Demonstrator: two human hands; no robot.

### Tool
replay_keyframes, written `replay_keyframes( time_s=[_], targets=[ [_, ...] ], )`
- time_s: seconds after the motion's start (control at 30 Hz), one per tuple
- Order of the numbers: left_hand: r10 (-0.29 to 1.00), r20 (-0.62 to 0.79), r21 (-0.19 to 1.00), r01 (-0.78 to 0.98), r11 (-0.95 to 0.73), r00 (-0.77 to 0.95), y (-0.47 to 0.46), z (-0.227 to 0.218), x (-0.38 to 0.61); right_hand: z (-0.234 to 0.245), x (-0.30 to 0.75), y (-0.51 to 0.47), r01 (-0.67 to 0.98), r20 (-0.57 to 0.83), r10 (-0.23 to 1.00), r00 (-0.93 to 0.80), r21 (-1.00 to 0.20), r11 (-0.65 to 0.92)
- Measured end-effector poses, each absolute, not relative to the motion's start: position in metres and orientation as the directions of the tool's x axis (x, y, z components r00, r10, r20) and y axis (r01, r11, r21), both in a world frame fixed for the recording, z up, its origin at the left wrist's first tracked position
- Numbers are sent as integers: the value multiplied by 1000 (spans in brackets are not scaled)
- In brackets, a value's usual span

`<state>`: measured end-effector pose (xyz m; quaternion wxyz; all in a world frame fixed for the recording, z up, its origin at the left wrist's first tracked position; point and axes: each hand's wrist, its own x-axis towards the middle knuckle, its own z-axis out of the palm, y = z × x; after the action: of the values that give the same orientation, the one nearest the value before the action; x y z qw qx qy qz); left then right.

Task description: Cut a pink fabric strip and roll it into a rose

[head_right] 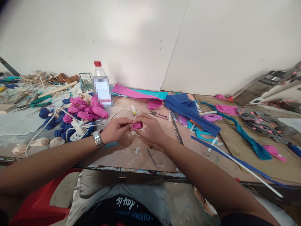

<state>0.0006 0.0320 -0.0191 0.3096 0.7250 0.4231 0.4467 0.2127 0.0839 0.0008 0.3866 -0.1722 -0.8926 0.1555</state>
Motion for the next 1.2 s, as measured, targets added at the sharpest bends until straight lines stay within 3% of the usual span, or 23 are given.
replay_keyframes(
  time_s=[0.37,0.8,1.0,1.2],
  targets=[
    [838,464,763,351,-543,288,24,-8,3,3,212,83,184,671,526,-522,-514,838],
    [902,409,882,194,-430,139,28,-14,2,5,212,84,83,629,535,-564,-601,795],
    [911,379,910,111,-399,162,28,-11,4,4,213,84,128,653,535,-536,-563,816],
    [927,358,916,150,-371,110,26,-13,6,4,211,82,87,657,506,-558,-560,824]
  ],
)
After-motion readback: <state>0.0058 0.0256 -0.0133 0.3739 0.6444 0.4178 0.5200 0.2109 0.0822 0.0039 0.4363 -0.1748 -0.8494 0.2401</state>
